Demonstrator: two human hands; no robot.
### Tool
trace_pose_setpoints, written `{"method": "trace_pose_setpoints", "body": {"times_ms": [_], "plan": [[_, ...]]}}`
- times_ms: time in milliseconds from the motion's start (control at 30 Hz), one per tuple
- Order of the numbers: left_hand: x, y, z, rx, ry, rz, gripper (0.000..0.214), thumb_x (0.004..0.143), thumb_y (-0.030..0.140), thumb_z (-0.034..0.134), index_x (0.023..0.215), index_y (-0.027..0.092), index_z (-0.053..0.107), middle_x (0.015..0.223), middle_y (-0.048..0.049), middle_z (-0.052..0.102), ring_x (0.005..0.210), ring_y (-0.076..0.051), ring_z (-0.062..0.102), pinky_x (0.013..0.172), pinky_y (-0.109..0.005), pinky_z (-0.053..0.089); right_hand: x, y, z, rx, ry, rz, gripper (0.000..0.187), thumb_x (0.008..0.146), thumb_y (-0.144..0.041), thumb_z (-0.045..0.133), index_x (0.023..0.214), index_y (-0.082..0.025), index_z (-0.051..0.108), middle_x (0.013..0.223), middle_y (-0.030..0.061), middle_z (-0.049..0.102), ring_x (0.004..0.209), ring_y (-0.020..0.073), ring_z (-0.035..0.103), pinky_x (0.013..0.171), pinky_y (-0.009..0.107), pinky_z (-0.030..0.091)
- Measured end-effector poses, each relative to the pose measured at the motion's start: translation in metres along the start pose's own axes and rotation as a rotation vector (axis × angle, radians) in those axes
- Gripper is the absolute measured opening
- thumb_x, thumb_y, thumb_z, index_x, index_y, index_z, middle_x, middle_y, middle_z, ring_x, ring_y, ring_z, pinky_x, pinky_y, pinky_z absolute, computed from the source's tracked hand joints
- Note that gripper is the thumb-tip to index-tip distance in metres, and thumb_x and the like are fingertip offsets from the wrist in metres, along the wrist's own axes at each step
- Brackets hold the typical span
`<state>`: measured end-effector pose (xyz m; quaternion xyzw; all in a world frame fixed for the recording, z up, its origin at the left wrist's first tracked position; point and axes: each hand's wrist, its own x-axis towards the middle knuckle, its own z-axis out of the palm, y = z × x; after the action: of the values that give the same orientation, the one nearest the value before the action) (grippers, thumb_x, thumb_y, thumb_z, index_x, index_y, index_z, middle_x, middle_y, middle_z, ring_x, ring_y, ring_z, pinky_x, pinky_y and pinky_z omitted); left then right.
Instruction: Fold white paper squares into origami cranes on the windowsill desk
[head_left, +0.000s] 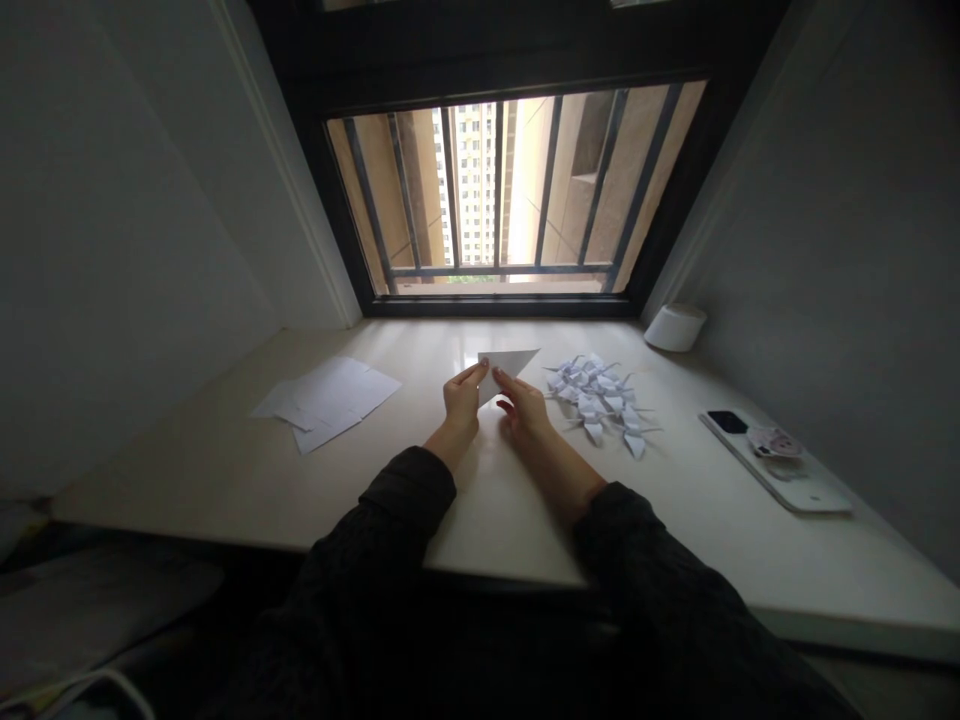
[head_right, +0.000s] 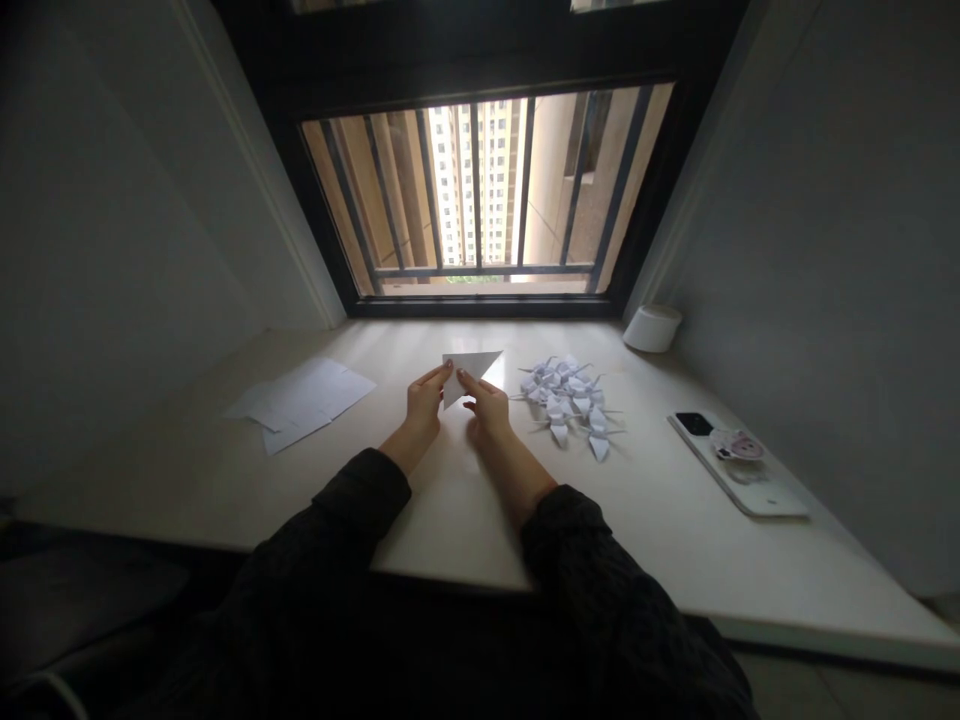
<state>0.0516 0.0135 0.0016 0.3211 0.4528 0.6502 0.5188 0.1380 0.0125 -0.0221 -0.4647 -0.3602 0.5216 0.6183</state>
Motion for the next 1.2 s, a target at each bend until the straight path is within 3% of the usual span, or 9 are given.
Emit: {"method": "trace_pose_setpoints", "body": {"times_ms": [133,400,733,967,1100,1200], "plan": [[0.003,0.001,-0.001,-0.014,0.040,0.007,0.037,0.059,0.041,0.079,0.085,0.015,0.075,0.085,-0.0066,0.072,0.080,-0.020,0.065,0.071,-0.030,0.048,-0.002,-0.003,0.001,0.048,-0.015,0.022,0.034,0.057,-0.052,0.073,0.065,-0.019,0.069,0.070,0.0060,0.067,0.065,0.0164,0.059,0.053,0.027,0.044],[0.006,0.002,-0.004,-0.018,0.070,0.026,0.042,0.057,0.045,0.079,0.087,0.016,0.075,0.079,-0.0051,0.071,0.073,-0.018,0.064,0.069,-0.029,0.048,-0.001,0.000,-0.001,-0.080,0.076,-0.024,0.043,0.055,-0.058,0.073,0.066,-0.016,0.071,0.067,0.0076,0.068,0.061,0.0162,0.059,0.050,0.026,0.042],[0.013,0.005,-0.008,-0.047,0.115,0.012,0.043,0.052,0.043,0.082,0.083,0.014,0.074,0.080,-0.0064,0.071,0.072,-0.019,0.064,0.068,-0.030,0.049,-0.001,-0.002,-0.002,-0.157,0.015,-0.120,0.038,0.059,-0.054,0.071,0.068,-0.018,0.072,0.068,0.0062,0.070,0.062,0.0167,0.059,0.056,0.028,0.042],[0.011,0.007,-0.013,-0.018,0.124,0.000,0.040,0.050,0.044,0.083,0.075,0.015,0.073,0.072,-0.0045,0.069,0.066,-0.017,0.061,0.066,-0.030,0.048,0.005,-0.001,-0.009,-0.339,-0.122,-0.174,0.038,0.061,-0.056,0.070,0.057,-0.019,0.066,0.061,0.0041,0.067,0.058,0.0155,0.056,0.058,0.027,0.040],[0.013,0.008,-0.016,0.029,0.055,-0.042,0.040,0.051,0.047,0.082,0.073,0.015,0.072,0.069,-0.0041,0.067,0.065,-0.016,0.060,0.065,-0.029,0.046,0.006,0.002,-0.010,-0.408,-0.096,-0.252,0.043,0.063,-0.059,0.067,0.049,-0.019,0.059,0.051,0.0001,0.059,0.052,0.0126,0.049,0.058,0.027,0.038],[0.015,0.008,-0.020,0.132,-0.067,-0.045,0.041,0.056,0.052,0.077,0.076,0.016,0.071,0.070,-0.0037,0.066,0.065,-0.015,0.059,0.065,-0.029,0.044,0.004,0.004,-0.008,-0.275,-0.054,-0.204,0.044,0.061,-0.058,0.069,0.048,-0.019,0.055,0.049,-0.0019,0.053,0.051,0.0111,0.044,0.056,0.026,0.036]]}}
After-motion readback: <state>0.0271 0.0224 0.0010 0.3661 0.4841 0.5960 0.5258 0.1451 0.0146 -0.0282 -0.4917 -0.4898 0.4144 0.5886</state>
